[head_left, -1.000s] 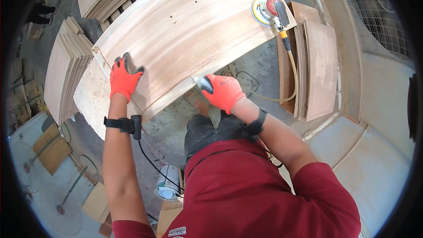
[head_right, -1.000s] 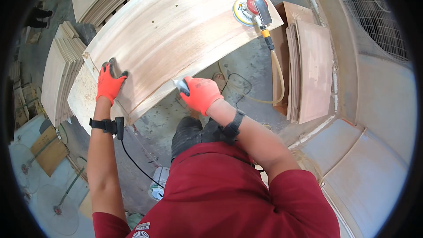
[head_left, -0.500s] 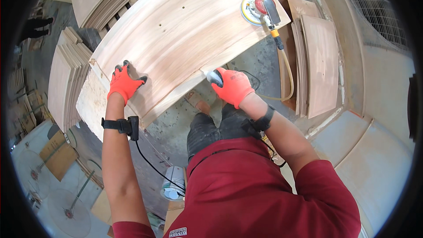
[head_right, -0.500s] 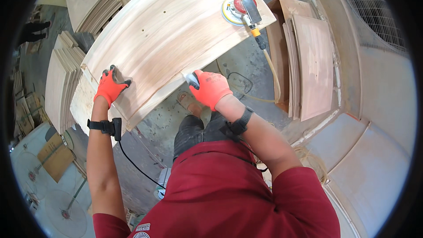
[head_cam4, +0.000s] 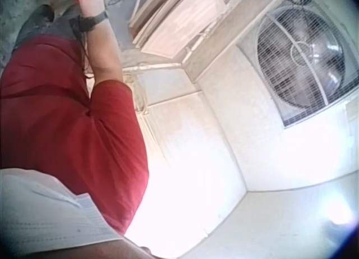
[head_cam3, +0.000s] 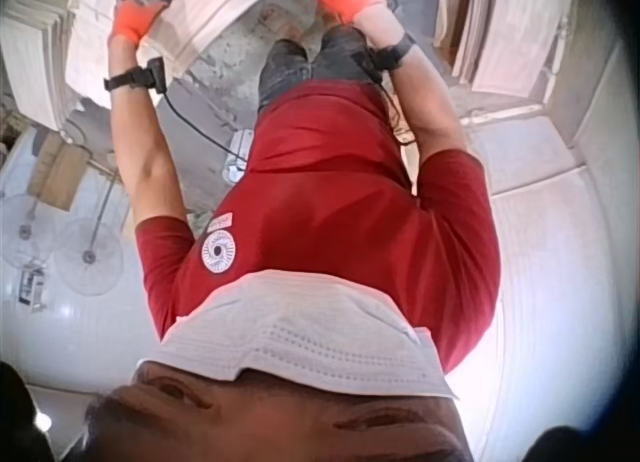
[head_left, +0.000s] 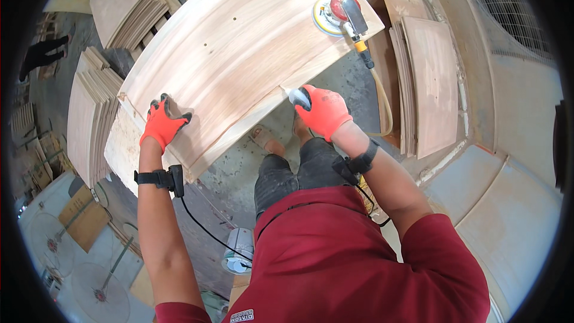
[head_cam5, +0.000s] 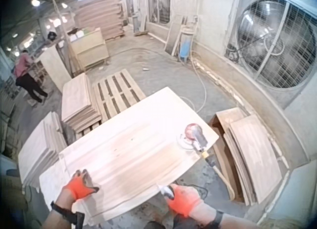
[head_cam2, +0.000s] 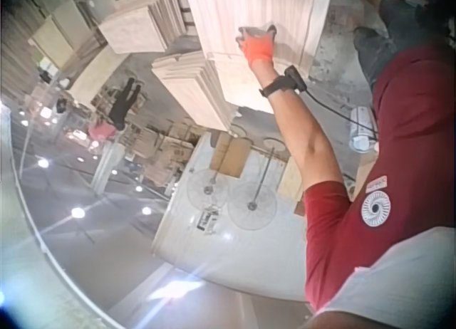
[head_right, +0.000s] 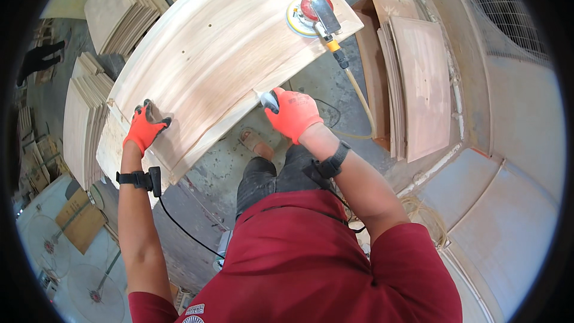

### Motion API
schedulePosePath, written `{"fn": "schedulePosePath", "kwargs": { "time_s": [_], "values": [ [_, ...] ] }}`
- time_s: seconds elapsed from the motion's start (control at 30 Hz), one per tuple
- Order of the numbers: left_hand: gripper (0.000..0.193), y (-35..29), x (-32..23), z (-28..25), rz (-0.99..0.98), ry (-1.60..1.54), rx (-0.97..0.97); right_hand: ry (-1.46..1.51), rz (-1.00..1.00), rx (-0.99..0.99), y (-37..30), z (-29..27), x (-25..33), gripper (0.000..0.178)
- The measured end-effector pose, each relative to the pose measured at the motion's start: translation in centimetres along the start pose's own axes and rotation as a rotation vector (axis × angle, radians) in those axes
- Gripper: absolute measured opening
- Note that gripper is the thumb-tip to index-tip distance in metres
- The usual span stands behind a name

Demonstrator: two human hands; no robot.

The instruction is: The person uses an orbital sander to smooth the surface of a large wooden board. They then apply glue from a bottle along the edges of the board and continue sanding the surface. The person works in a workshop environment with stacks of wood and pallets visible.

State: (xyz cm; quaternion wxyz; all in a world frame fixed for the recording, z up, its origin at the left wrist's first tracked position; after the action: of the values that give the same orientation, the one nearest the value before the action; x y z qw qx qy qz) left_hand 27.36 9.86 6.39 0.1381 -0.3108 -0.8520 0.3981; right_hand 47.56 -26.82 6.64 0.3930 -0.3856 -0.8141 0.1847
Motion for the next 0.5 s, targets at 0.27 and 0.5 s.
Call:
{"fn": "schedulePosePath", "kwargs": {
  "time_s": [0.27, 0.5],
  "values": [
    [0.104, 0.7, 0.4, 0.3, 0.050, -0.029, -0.027, 0.025, 0.029, -0.080, 0.5, -2.1, -2.3, 0.038],
    [0.100, 1.0, 0.2, 0.0, 0.025, -0.060, 0.012, 0.036, 0.064, -0.136, 1.0, -4.0, -4.8, 0.040]
  ]
}}
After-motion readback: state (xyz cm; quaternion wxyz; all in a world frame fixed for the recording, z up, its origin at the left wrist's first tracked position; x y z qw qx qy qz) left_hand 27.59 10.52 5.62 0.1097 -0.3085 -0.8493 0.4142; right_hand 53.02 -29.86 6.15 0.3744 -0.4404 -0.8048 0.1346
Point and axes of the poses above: each hand's wrist, its own y-axis towards the middle knuckle, its own z-axis out of the palm, x = y × z, the point moved 3 cm from there along y, towards the middle knuckle, and after that the axes turned 12 degrees about x, right-handed, at the moved point
